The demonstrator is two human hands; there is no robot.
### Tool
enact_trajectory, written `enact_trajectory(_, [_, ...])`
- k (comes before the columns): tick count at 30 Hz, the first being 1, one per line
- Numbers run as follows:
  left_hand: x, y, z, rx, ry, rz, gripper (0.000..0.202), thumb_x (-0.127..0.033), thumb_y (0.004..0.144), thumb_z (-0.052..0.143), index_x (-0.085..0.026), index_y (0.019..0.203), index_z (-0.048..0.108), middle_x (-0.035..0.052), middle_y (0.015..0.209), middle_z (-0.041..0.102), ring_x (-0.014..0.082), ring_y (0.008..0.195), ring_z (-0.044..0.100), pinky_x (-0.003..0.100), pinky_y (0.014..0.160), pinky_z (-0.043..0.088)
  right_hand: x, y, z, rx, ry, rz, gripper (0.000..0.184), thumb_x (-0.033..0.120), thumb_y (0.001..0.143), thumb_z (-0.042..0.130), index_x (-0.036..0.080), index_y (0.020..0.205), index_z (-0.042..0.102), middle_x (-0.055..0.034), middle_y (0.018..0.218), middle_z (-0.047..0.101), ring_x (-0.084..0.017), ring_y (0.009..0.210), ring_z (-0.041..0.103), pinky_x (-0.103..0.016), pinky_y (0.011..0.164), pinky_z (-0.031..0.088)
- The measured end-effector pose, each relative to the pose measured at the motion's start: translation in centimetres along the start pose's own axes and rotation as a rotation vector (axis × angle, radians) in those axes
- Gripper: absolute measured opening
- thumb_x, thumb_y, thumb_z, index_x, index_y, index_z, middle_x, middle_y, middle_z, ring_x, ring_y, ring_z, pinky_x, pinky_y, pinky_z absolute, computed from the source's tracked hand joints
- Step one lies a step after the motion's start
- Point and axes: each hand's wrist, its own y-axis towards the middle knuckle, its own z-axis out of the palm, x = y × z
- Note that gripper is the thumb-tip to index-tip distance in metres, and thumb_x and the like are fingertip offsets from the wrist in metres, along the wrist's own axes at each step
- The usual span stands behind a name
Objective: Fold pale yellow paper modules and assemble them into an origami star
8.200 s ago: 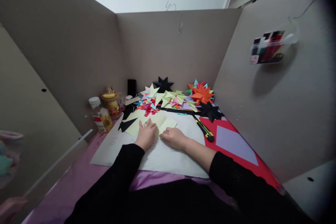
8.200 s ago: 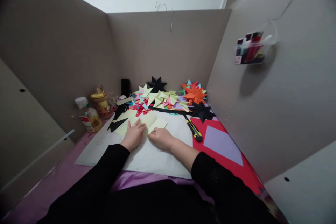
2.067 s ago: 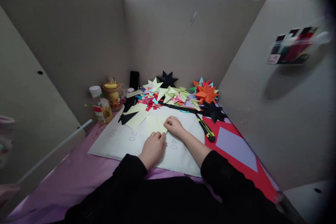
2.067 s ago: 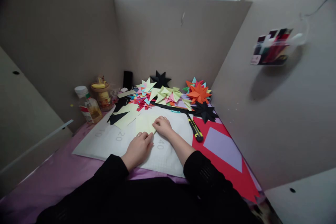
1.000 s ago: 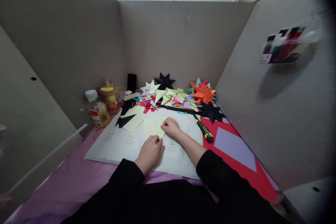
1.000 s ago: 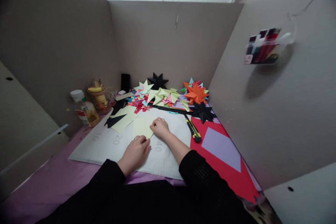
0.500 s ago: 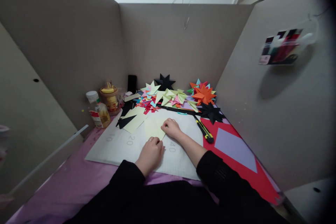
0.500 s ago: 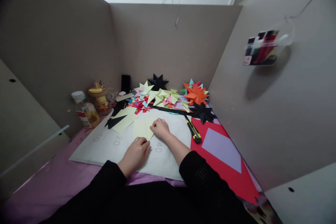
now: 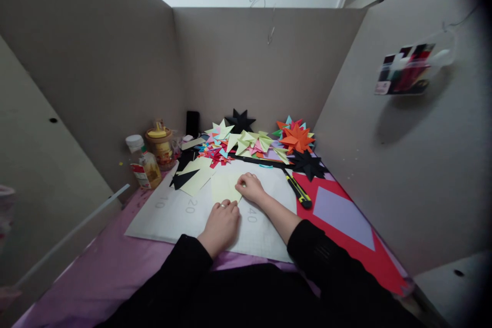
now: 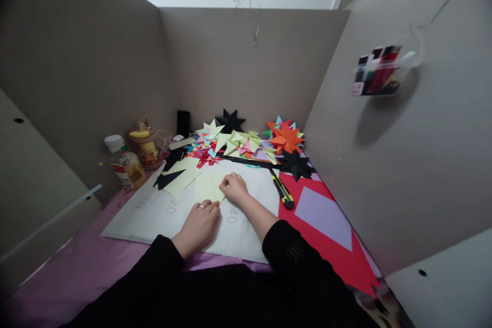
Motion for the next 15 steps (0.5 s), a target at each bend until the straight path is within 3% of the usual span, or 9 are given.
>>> enact_trajectory(4, [-0.1, 0.0, -0.3, 0.023, 0.014, 0.005, 0.026, -0.013, 0.088, 0.037, -0.013, 0.101, 0.06, 0.0136, 0.118, 0.059, 0.0266, 0.105, 0.05, 0.041, 0.082, 0.039, 0.7, -0.3, -2.6, -0.048, 0.062, -0.171, 0.024, 0.016, 0.078, 0.054, 0.021, 0.095, 0.069, -0.0045, 0.096, 0.059, -0.017, 0.096, 0.05, -0.027, 0.089, 0.035])
enact_trajectory(7, [-0.1, 0.1, -0.6, 0.045, 0.021, 0.018, 0.026, -0.011, 0.086, 0.039, -0.012, 0.102, 0.059, 0.0147, 0.116, 0.059, 0.0265, 0.103, 0.051, 0.041, 0.082, 0.039, 1.1, -1.7, -4.4, 0.203, -0.001, -0.406, 0.031, 0.011, 0.074, 0.052, 0.023, 0.094, 0.073, -0.0033, 0.083, 0.06, -0.017, 0.085, 0.054, -0.025, 0.082, 0.038])
enact_trajectory(9, [-0.1, 0.1, -0.7, 0.053, 0.026, 0.024, 0.027, -0.01, 0.085, 0.039, -0.01, 0.104, 0.059, 0.0148, 0.113, 0.06, 0.0269, 0.102, 0.051, 0.041, 0.082, 0.039, 1.0, -3.2, -4.8, 0.359, -0.088, -0.496, 0.036, 0.013, 0.075, 0.051, 0.026, 0.104, 0.07, -0.0032, 0.083, 0.062, -0.017, 0.08, 0.056, -0.025, 0.074, 0.039])
enact_trajectory(12, [-0.1, 0.2, -0.6, 0.046, 0.025, 0.024, 0.028, -0.011, 0.085, 0.039, -0.01, 0.105, 0.058, 0.0139, 0.112, 0.061, 0.0267, 0.101, 0.052, 0.04, 0.082, 0.039, 0.2, -4.6, -4.5, 0.389, -0.21, -0.49, 0.04, 0.018, 0.081, 0.047, 0.03, 0.116, 0.063, -0.0043, 0.09, 0.065, -0.018, 0.08, 0.058, -0.026, 0.07, 0.038])
enact_trajectory(15, [0.0, 0.2, -0.4, 0.04, 0.022, 0.024, 0.025, -0.012, 0.087, 0.038, -0.012, 0.1, 0.06, 0.0139, 0.113, 0.06, 0.0264, 0.102, 0.052, 0.04, 0.082, 0.039, -1.4, -4.0, -4.2, 0.333, -0.295, -0.367, 0.039, 0.022, 0.084, 0.046, 0.032, 0.118, 0.061, -0.0059, 0.09, 0.066, -0.021, 0.08, 0.059, -0.028, 0.067, 0.038])
